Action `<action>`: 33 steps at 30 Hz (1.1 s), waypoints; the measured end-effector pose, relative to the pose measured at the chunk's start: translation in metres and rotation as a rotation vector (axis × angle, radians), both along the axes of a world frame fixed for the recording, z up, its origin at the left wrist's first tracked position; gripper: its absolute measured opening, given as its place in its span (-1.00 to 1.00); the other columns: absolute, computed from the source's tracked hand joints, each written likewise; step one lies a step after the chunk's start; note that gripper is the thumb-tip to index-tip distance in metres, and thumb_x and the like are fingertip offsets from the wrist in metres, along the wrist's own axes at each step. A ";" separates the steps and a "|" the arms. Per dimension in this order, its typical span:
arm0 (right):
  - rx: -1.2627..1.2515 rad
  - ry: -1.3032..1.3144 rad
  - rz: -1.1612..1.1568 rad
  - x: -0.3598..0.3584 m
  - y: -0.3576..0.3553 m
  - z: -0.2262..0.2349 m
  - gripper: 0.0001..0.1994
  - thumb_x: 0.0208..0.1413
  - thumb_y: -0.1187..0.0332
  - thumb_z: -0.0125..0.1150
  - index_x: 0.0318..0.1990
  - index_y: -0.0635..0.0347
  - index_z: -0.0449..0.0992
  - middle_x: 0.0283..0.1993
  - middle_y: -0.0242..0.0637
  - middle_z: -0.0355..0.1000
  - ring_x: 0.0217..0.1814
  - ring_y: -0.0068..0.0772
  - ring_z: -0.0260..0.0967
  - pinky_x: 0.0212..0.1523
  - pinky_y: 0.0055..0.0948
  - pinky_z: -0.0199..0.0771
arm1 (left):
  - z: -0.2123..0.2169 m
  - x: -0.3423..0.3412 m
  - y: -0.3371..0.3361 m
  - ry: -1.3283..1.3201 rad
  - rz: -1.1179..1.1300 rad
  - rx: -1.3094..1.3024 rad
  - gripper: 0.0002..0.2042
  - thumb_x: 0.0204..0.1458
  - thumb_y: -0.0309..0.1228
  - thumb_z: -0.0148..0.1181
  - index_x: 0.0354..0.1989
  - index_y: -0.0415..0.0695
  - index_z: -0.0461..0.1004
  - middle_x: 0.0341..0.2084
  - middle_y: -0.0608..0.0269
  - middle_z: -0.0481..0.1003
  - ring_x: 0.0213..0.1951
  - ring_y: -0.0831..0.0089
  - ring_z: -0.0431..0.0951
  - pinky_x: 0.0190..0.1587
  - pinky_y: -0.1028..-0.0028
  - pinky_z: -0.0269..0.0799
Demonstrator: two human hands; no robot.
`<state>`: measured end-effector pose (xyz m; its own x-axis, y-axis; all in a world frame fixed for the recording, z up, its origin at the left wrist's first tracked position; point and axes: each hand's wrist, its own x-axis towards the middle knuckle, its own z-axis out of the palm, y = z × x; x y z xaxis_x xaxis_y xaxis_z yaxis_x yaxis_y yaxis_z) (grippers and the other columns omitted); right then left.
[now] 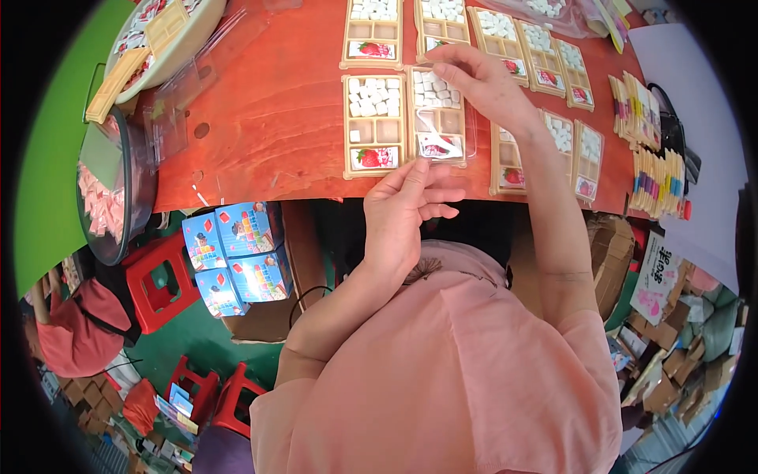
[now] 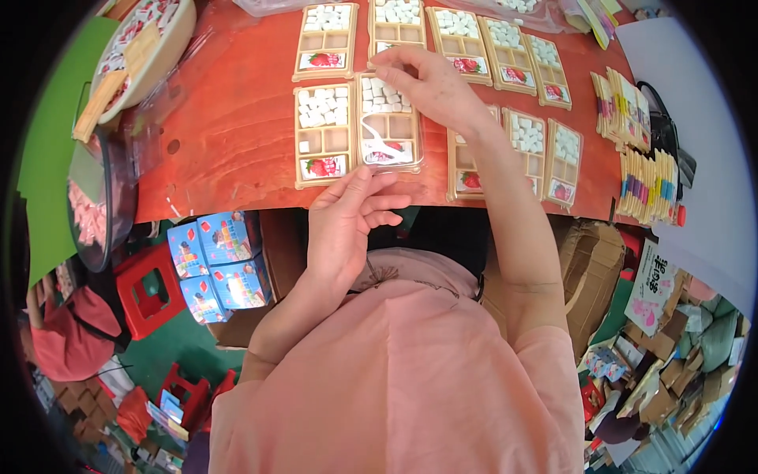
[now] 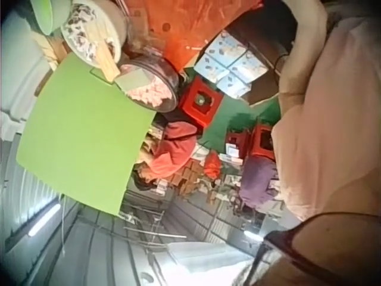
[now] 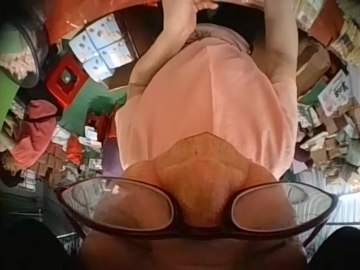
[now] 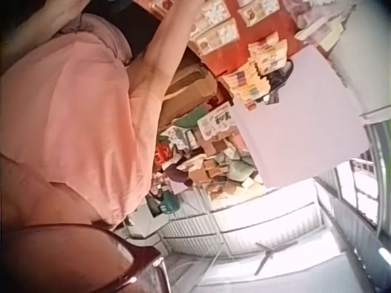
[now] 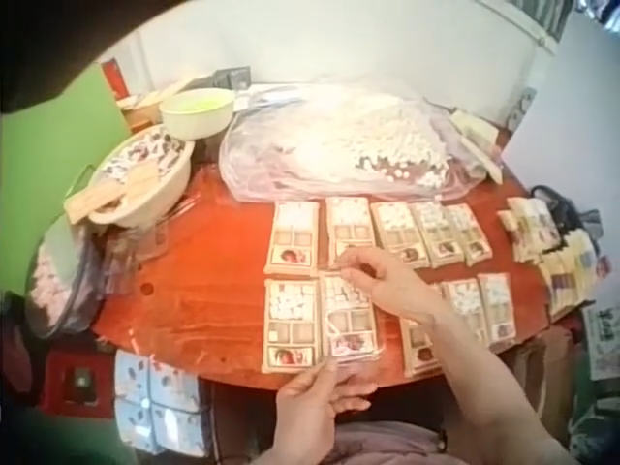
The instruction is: Manually wrapping and sealing small trays of marshmallows with decorative paper bands.
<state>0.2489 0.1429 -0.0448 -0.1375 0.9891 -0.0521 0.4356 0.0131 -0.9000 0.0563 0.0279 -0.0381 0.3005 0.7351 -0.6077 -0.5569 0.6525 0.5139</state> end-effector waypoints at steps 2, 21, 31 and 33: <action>0.070 -0.068 -0.026 0.002 -0.003 -0.009 -0.69 0.32 0.22 0.19 0.07 0.23 0.53 -0.15 -0.45 0.50 -0.16 -0.64 0.39 -0.12 -0.55 0.42 | 0.003 0.006 -0.002 0.025 0.025 0.015 -0.67 0.32 -0.29 0.11 0.01 -0.36 0.50 -0.19 -0.02 0.61 -0.26 0.20 0.70 -0.39 0.40 0.65; 0.343 -0.739 -0.216 -0.001 -0.012 -0.006 -0.79 0.28 0.19 0.16 -0.09 0.07 0.57 -0.15 -0.23 0.44 -0.20 -0.12 0.52 -0.24 -0.20 0.53 | -0.007 0.023 0.010 0.236 0.040 0.077 -0.68 0.33 -0.28 0.10 -0.14 -0.39 0.53 -0.36 -0.01 0.63 -0.42 0.33 0.69 -0.50 0.51 0.61; 0.611 -1.018 -0.022 -0.020 -0.024 -0.006 -0.68 0.05 0.44 0.18 0.01 0.08 0.55 -0.04 -0.27 0.43 0.07 -0.18 0.40 0.06 -0.18 0.41 | -0.008 0.015 0.005 0.320 -0.057 0.021 -0.64 0.31 -0.21 0.13 -0.27 -0.36 0.53 -0.44 -0.05 0.64 -0.49 0.35 0.67 -0.55 0.52 0.57; 0.612 -0.995 0.018 -0.017 -0.022 -0.009 -0.64 0.02 0.48 0.16 0.03 0.11 0.54 -0.04 -0.26 0.43 0.06 -0.17 0.39 0.07 -0.19 0.41 | -0.006 0.016 0.007 0.343 -0.099 0.026 -0.63 0.31 -0.21 0.11 -0.27 -0.38 0.53 -0.43 -0.06 0.64 -0.53 0.36 0.65 -0.56 0.51 0.56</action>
